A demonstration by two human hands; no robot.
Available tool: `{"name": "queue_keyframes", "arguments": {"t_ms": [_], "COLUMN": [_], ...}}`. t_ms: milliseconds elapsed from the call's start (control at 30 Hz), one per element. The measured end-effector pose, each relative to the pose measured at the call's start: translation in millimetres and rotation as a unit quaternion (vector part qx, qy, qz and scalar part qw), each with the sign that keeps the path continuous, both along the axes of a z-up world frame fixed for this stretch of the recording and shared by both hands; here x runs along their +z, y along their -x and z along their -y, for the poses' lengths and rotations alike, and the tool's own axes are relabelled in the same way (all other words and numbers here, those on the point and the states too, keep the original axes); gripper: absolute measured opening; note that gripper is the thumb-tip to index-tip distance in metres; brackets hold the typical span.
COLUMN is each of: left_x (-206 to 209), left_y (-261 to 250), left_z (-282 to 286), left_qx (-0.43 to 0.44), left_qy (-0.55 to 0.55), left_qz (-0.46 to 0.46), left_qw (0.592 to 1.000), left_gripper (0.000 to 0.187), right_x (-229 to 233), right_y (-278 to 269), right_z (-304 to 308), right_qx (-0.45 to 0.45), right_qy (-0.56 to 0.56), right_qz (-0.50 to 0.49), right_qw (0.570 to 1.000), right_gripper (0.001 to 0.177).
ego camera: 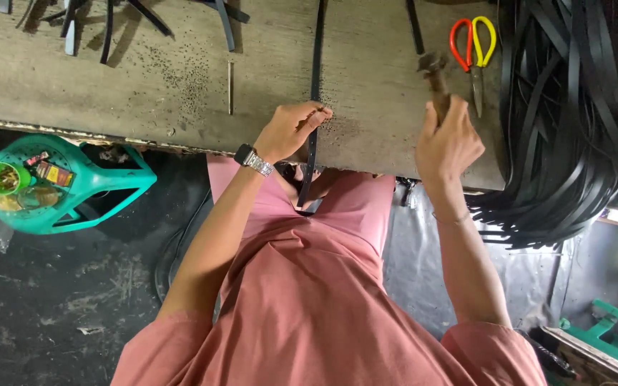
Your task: The person is using a hammer and a punch to create holes or attach components to a long black leather strip on a low wooden workbench.
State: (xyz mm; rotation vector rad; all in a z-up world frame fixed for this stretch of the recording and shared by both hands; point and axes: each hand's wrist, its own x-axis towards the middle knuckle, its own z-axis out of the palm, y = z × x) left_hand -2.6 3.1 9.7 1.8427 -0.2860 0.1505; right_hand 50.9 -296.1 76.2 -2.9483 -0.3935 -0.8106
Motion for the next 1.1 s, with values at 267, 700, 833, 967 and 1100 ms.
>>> {"name": "queue_keyframes", "arguments": {"t_ms": [267, 700, 833, 967, 1100], "left_x": [-36, -40, 20, 25, -1], "left_y": [-6, -22, -35, -33, -26], "left_z": [0, 2, -2, 0, 6], "left_qx": [0.075, 0.194, 0.264, 0.184, 0.19], "left_qy": [0.079, -0.048, 0.279, 0.208, 0.203], "left_qz": [0.073, 0.025, -0.085, -0.006, -0.011], "left_qw": [0.991, 0.98, 0.919, 0.961, 0.96], "left_gripper": [0.027, 0.022, 0.028, 0.021, 0.014], "right_x": [-43, -64, -62, -60, -56], "right_y": [15, 12, 14, 13, 13], "right_z": [-47, -119, -115, -118, -119], "right_qx": [0.034, 0.252, 0.249, 0.233, 0.248], "right_qy": [0.15, -0.11, -0.118, -0.102, -0.13], "right_qz": [-0.008, -0.161, -0.162, -0.174, -0.158], "right_qw": [0.988, 0.948, 0.947, 0.951, 0.947], "right_gripper": [0.041, 0.027, 0.025, 0.045, 0.042]}}
